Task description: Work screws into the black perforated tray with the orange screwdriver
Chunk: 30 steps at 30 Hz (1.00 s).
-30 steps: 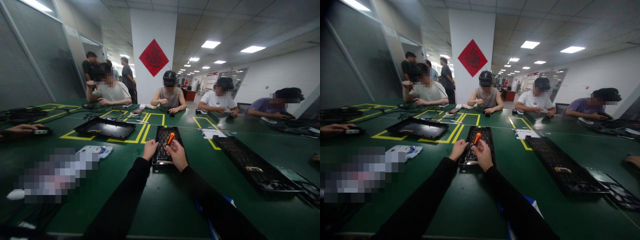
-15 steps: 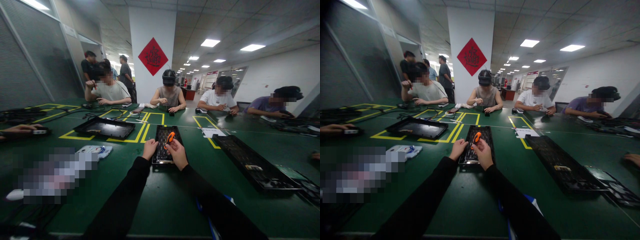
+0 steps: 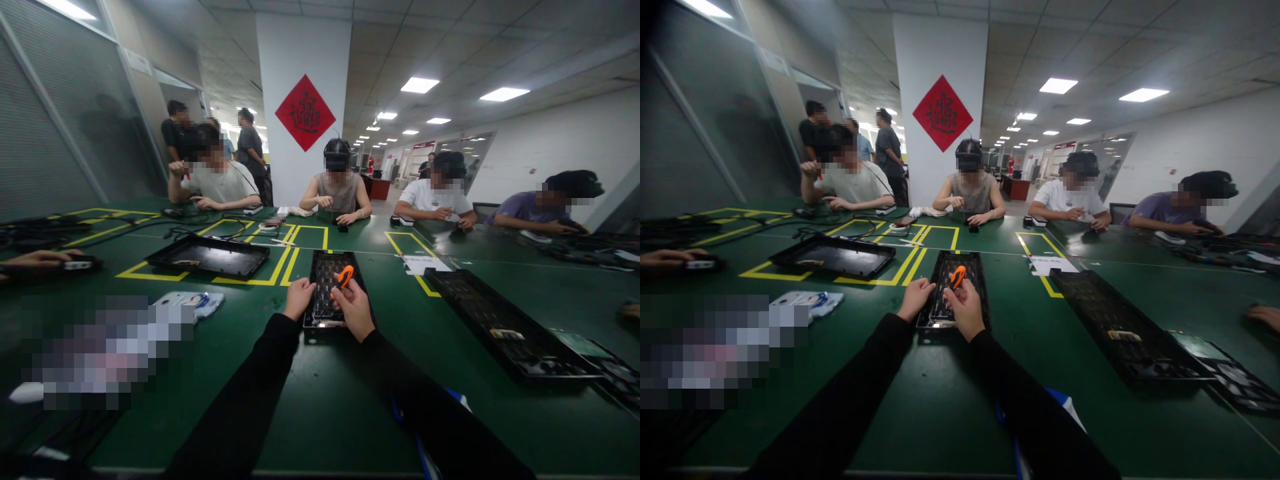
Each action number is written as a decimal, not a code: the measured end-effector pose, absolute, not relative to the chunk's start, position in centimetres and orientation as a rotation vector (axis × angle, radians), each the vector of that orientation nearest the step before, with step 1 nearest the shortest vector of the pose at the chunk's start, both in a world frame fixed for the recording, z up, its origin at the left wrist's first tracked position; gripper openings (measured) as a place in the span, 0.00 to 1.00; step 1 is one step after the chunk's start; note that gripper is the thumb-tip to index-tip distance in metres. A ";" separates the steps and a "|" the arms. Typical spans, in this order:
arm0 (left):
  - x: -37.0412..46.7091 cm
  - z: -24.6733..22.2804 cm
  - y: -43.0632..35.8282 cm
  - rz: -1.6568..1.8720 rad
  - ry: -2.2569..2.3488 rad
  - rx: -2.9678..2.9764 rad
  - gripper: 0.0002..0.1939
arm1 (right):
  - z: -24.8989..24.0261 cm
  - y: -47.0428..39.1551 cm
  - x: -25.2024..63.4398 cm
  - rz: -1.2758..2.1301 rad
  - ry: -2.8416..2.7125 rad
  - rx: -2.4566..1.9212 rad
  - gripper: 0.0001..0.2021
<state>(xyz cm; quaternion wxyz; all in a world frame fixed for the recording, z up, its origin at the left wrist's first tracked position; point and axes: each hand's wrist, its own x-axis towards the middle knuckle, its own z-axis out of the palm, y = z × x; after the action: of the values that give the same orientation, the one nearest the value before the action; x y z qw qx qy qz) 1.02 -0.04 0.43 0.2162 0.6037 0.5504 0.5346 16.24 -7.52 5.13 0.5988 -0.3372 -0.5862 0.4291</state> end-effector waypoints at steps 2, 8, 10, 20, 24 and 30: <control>1.0 0.5 -0.1 1.482 1.522 1.669 0.19 | 5.2 -7.6 16.3 0.974 -1.302 -0.783 0.21; 1.0 0.7 -0.3 1.494 1.513 1.656 0.19 | 5.4 -7.9 16.1 0.969 -1.242 -0.792 0.22; 1.0 0.6 -0.3 1.493 1.514 1.650 0.19 | 5.6 -7.5 16.4 0.936 -1.212 -0.792 0.22; 0.8 0.3 0.1 1.485 1.529 1.707 0.19 | 6.3 0.4 20.1 0.954 -1.214 -0.998 0.13; 0.8 0.5 0.0 1.482 1.534 1.724 0.19 | 5.8 2.6 20.0 0.945 -1.217 -0.984 0.13; 0.8 0.6 0.0 1.475 1.551 1.715 0.19 | 4.7 3.6 19.4 0.975 -1.236 -0.989 0.12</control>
<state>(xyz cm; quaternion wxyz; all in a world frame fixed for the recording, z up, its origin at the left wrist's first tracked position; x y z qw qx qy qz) 0.81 -0.04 0.57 0.1981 0.6128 0.5544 0.5272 19.38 3.63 4.70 0.5982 -0.4263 -0.5328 0.4201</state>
